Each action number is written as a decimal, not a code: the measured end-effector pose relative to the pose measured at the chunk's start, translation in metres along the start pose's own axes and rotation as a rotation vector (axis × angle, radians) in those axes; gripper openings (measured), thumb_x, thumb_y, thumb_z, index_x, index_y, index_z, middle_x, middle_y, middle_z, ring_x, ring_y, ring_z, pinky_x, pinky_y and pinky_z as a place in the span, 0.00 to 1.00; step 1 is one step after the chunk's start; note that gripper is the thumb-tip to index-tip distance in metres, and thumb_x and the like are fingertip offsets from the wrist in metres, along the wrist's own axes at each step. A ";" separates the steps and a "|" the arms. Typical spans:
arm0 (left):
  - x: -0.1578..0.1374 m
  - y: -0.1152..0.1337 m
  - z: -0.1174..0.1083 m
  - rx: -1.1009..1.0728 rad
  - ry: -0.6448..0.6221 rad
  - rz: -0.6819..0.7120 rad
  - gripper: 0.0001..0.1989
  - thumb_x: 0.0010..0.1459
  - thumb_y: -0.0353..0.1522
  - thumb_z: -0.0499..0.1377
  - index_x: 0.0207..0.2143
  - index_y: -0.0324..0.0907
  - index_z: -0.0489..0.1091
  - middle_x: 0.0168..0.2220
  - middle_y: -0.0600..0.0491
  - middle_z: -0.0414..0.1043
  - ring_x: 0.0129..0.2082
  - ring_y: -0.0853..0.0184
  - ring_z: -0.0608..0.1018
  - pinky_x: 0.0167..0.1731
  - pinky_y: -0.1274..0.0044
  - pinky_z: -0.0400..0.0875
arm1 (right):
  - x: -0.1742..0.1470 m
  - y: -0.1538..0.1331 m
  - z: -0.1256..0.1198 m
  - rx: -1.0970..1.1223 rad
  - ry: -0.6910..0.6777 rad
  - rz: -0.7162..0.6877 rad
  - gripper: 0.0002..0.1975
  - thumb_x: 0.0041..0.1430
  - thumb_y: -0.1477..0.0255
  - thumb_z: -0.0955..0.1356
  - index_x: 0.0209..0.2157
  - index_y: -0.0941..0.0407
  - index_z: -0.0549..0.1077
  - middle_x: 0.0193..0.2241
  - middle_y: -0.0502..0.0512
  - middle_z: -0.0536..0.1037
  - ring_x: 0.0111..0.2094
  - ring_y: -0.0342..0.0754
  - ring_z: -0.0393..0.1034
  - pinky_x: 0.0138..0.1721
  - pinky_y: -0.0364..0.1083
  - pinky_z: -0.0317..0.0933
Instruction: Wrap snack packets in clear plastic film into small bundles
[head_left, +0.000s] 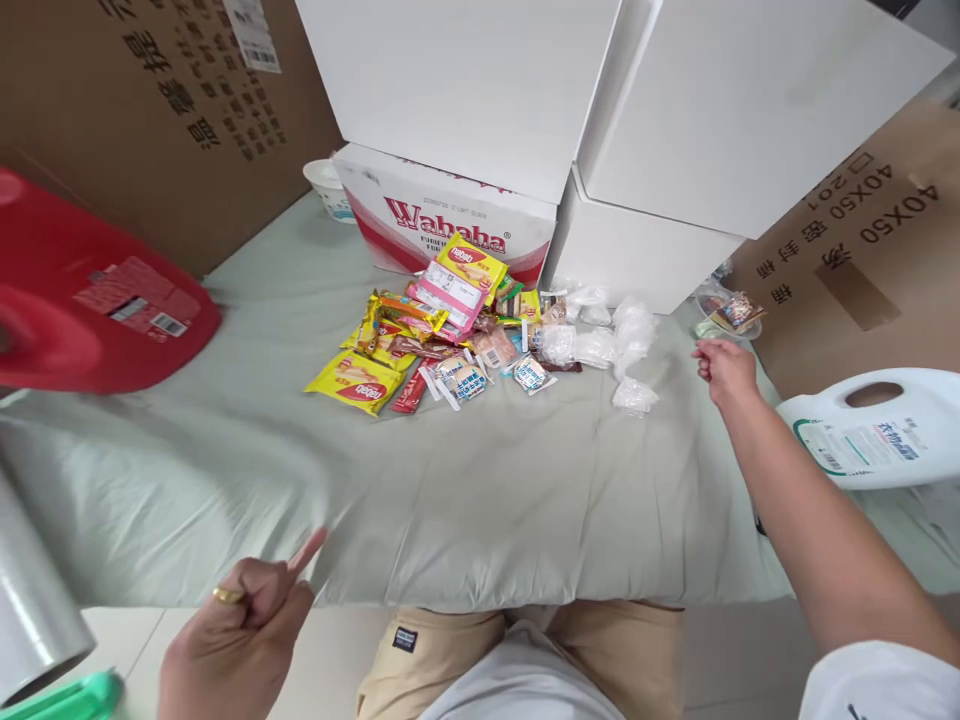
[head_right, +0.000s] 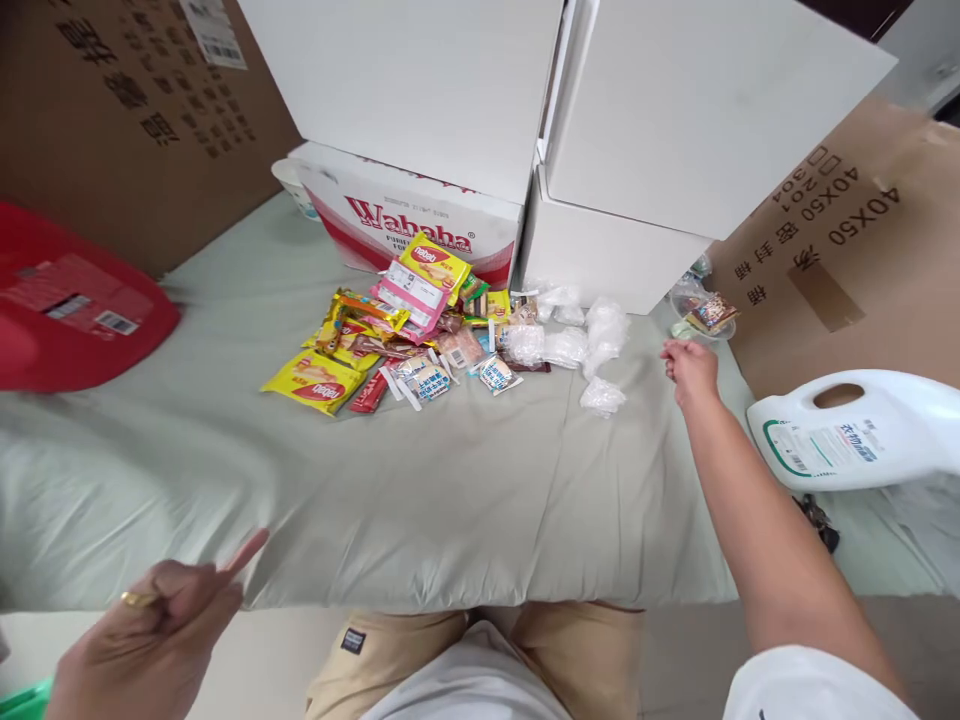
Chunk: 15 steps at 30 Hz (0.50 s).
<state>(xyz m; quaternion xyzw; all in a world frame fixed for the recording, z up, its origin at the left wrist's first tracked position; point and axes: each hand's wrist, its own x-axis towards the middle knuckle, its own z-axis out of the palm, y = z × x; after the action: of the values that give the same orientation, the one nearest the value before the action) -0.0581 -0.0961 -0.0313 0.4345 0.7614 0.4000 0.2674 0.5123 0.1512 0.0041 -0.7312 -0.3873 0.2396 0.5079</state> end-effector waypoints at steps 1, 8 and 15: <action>0.004 0.006 0.006 -0.101 -0.026 -0.009 0.19 0.45 0.31 0.62 0.23 0.45 0.50 0.21 0.61 0.53 0.27 0.69 0.75 0.41 0.74 0.80 | -0.013 0.008 0.004 0.014 -0.013 0.009 0.07 0.53 0.69 0.72 0.29 0.56 0.70 0.19 0.47 0.70 0.17 0.37 0.52 0.17 0.40 0.45; 0.047 0.069 0.100 -0.629 -0.197 0.200 0.15 0.41 0.22 0.59 0.24 0.44 0.54 0.24 0.64 0.49 0.24 0.74 0.54 0.61 0.62 0.70 | -0.089 0.019 0.038 -0.126 -0.196 -0.211 0.11 0.54 0.63 0.71 0.34 0.57 0.79 0.23 0.50 0.75 0.23 0.43 0.65 0.26 0.43 0.57; 0.082 0.106 0.211 -0.831 -0.712 0.353 0.11 0.41 0.24 0.56 0.22 0.43 0.54 0.32 0.55 0.68 0.30 0.70 0.71 0.37 0.73 0.68 | -0.101 -0.022 0.142 -0.492 -0.225 -0.662 0.17 0.60 0.70 0.68 0.51 0.54 0.76 0.53 0.61 0.74 0.33 0.49 0.72 0.43 0.51 0.67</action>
<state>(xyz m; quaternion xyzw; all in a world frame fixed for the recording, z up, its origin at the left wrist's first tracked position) 0.1092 0.0871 -0.0600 0.5214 0.3192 0.5333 0.5846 0.3406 0.1524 -0.0325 -0.6361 -0.6996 0.0422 0.3226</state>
